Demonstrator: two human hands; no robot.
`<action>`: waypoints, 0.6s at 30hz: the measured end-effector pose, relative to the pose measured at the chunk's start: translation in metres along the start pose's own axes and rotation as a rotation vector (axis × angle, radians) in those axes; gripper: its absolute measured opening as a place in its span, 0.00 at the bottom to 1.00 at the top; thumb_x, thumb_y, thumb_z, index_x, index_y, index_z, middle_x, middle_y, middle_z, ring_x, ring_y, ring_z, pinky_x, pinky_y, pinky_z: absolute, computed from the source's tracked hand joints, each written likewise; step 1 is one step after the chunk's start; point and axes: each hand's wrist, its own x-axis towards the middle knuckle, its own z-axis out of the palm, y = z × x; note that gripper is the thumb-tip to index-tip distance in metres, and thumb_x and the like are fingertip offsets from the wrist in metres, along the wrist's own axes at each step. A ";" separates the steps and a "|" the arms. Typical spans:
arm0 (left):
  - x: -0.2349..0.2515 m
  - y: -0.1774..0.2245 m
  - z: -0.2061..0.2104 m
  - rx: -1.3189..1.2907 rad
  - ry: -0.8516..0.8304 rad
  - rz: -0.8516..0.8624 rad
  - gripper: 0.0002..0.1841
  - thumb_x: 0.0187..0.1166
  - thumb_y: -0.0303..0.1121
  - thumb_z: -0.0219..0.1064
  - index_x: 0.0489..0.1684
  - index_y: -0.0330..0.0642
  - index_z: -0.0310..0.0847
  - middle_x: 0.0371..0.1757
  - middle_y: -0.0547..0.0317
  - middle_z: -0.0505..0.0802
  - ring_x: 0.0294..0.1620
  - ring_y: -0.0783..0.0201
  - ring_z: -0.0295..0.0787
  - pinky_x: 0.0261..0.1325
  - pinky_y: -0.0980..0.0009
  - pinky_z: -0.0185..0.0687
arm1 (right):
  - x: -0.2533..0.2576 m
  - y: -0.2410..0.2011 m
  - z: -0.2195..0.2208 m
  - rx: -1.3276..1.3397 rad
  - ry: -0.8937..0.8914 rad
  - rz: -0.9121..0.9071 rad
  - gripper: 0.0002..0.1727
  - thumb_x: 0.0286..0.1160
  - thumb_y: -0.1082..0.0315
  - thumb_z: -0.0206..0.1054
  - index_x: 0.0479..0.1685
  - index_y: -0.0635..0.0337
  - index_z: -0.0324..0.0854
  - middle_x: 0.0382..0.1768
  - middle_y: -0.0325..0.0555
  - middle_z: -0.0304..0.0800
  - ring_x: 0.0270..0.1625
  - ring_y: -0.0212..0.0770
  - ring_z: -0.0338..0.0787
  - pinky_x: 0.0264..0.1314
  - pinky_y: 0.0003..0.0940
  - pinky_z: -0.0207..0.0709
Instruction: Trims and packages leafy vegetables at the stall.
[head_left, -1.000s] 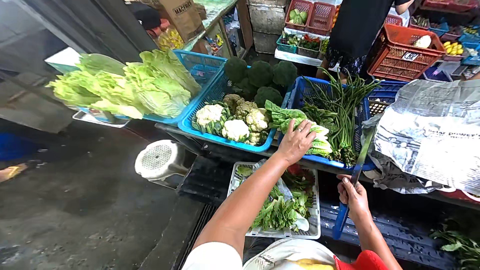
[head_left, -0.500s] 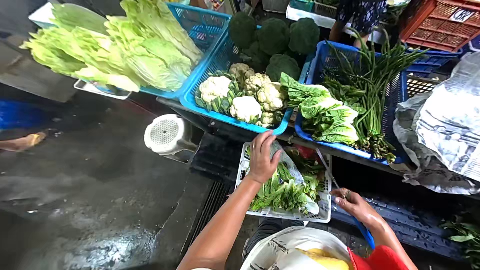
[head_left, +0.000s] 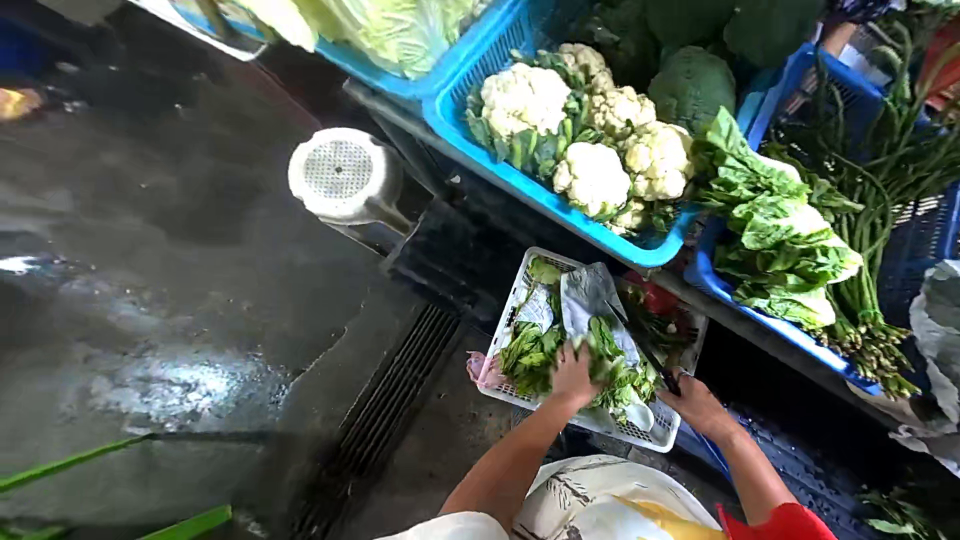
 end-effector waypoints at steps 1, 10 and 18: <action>-0.010 0.005 0.004 -0.028 -0.056 0.046 0.54 0.63 0.60 0.79 0.94 0.54 0.54 0.95 0.37 0.50 0.92 0.31 0.49 0.80 0.29 0.64 | 0.006 -0.007 0.003 -0.016 -0.009 -0.013 0.31 0.79 0.51 0.69 0.76 0.59 0.73 0.51 0.59 0.88 0.53 0.55 0.88 0.62 0.60 0.79; 0.030 -0.033 -0.109 0.052 0.195 -0.110 0.25 0.88 0.36 0.55 0.81 0.33 0.68 0.80 0.31 0.75 0.79 0.34 0.75 0.76 0.40 0.74 | 0.045 -0.017 0.038 -0.040 -0.020 0.082 0.32 0.81 0.52 0.68 0.79 0.60 0.72 0.54 0.62 0.89 0.57 0.60 0.89 0.67 0.62 0.78; 0.092 -0.029 -0.098 0.300 0.123 -0.250 0.39 0.78 0.28 0.67 0.90 0.32 0.53 0.82 0.28 0.70 0.78 0.28 0.72 0.62 0.34 0.81 | 0.048 0.026 0.068 0.004 0.221 0.304 0.34 0.79 0.57 0.71 0.82 0.63 0.68 0.62 0.63 0.87 0.66 0.60 0.88 0.73 0.61 0.76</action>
